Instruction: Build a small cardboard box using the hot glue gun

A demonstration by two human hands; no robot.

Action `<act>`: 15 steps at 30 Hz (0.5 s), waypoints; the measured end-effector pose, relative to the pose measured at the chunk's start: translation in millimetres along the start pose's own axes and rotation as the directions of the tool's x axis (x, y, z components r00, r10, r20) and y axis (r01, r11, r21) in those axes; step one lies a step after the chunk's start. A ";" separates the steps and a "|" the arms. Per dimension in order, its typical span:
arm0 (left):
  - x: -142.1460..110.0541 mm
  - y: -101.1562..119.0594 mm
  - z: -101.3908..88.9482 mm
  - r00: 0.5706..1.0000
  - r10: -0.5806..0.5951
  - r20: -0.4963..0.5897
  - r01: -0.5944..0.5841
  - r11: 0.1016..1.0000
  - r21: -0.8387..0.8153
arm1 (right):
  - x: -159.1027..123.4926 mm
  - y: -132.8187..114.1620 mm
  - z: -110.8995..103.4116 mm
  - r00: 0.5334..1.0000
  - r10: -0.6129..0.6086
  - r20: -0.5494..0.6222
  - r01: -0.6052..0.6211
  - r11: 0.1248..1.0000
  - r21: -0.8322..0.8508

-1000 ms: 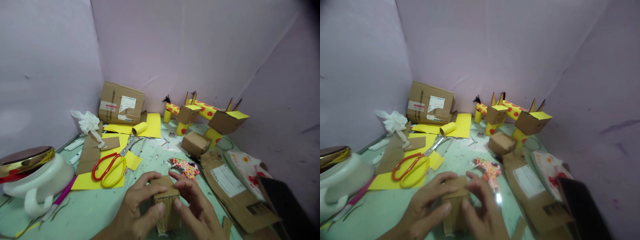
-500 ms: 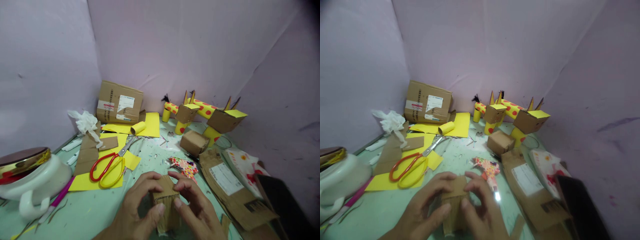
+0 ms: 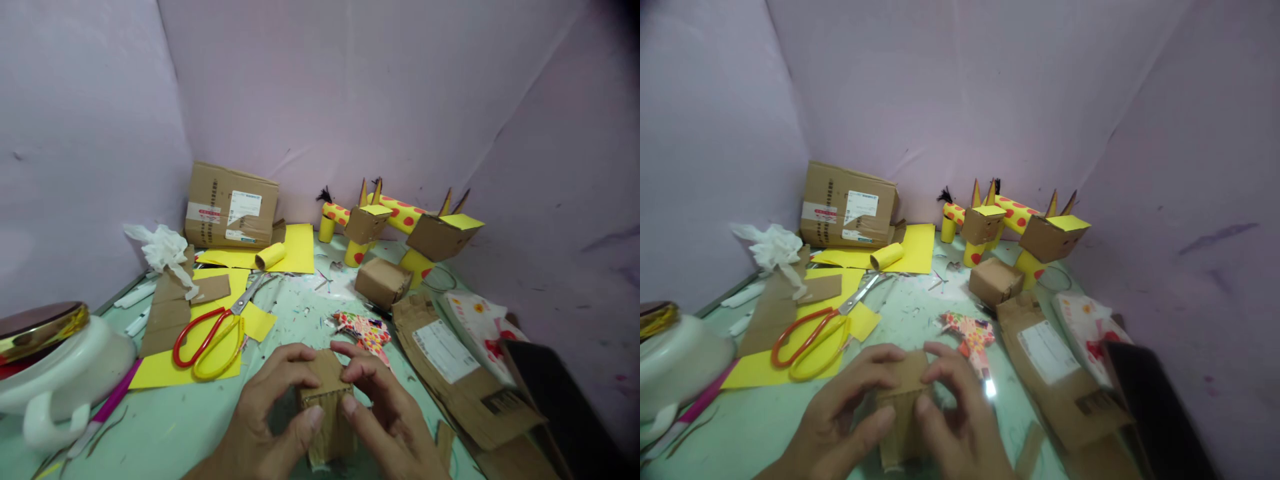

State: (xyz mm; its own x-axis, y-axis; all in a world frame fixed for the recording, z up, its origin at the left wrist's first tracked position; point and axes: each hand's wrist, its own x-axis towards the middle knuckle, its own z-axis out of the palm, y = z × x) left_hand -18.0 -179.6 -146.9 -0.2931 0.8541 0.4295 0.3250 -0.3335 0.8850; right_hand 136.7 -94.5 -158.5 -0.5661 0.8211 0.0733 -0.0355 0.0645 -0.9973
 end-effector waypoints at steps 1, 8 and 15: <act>0.1 0.0 0.1 1.000 -0.002 0.002 0.002 1.000 -0.004 | 0.0 0.0 0.1 1.000 -0.002 -0.001 0.002 1.000 0.001; 0.2 0.0 0.4 1.000 -0.029 0.004 0.029 0.999 -0.017 | -0.6 1.2 0.5 1.000 0.001 -0.015 -0.001 1.000 0.008; -0.2 -0.7 0.5 1.000 -0.019 -0.003 0.019 0.999 -0.037 | -0.9 2.3 -0.9 1.000 -0.021 -0.001 0.021 1.000 -0.018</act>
State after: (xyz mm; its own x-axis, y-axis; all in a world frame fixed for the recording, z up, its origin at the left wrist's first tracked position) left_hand -17.7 -179.3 -147.7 -0.3017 0.8592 0.4132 0.2860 -0.3318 0.8989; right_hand 137.9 -94.6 -160.8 -0.5645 0.8201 0.0941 -0.0324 0.0920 -0.9952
